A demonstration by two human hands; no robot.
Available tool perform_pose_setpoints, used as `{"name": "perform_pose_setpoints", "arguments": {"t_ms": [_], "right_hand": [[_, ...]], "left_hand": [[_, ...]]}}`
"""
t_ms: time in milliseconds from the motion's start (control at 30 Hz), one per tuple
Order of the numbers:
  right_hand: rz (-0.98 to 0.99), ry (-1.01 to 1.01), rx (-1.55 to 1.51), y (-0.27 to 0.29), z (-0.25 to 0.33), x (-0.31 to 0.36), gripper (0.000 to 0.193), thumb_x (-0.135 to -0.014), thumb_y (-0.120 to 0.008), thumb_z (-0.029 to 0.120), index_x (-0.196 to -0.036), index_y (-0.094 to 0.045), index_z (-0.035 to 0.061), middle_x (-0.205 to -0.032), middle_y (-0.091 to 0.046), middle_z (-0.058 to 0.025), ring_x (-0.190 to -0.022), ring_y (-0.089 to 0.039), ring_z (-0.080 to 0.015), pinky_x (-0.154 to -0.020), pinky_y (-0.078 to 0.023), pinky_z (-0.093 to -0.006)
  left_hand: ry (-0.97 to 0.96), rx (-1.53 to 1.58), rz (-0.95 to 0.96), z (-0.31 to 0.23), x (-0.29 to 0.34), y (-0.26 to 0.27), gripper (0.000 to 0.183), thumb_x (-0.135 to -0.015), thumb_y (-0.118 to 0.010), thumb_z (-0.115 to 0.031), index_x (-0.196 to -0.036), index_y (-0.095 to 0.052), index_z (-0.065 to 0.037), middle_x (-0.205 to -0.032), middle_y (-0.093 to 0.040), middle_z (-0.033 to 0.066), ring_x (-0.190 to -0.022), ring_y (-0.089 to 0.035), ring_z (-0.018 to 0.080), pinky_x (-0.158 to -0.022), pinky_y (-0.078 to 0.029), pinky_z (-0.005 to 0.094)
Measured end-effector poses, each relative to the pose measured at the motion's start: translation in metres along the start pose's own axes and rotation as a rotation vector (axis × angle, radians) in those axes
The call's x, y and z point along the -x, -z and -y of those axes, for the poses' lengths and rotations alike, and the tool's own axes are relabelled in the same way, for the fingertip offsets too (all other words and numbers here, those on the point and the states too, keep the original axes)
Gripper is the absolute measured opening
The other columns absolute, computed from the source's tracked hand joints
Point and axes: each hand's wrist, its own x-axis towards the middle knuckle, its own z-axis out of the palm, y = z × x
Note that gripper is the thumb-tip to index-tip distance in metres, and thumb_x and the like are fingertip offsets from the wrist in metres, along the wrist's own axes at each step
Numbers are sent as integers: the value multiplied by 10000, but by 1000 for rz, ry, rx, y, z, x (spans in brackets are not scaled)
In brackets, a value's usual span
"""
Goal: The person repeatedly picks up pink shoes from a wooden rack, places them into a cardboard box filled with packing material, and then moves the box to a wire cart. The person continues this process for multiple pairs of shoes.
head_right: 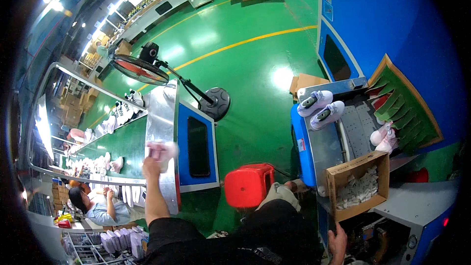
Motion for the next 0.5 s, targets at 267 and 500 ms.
{"name": "perform_pose_setpoints", "arguments": {"t_ms": [267,500], "right_hand": [[-389,209,-133,30,56,25,398,-928,-655,188,-1278,-628,-1,-1244,-658,-201,-1123,-644,-357,-931,-516,-419],[-1398,414,49,145,63,52,176,-899,-622,17,-1040,-703,-51,-1042,-714,-224,-924,-703,-370,-831,-561,-412]], "left_hand": [[-628,626,215,-289,89,-5,314,-904,-630,-189,-1169,-654,-24,-1126,-677,210,-1056,-637,398,-938,-506,464],[-1514,845,803,-664,283,77,369,-897,-657,-259,-1220,-651,-80,-1156,-702,155,-1042,-670,368,-894,-536,455]]}}
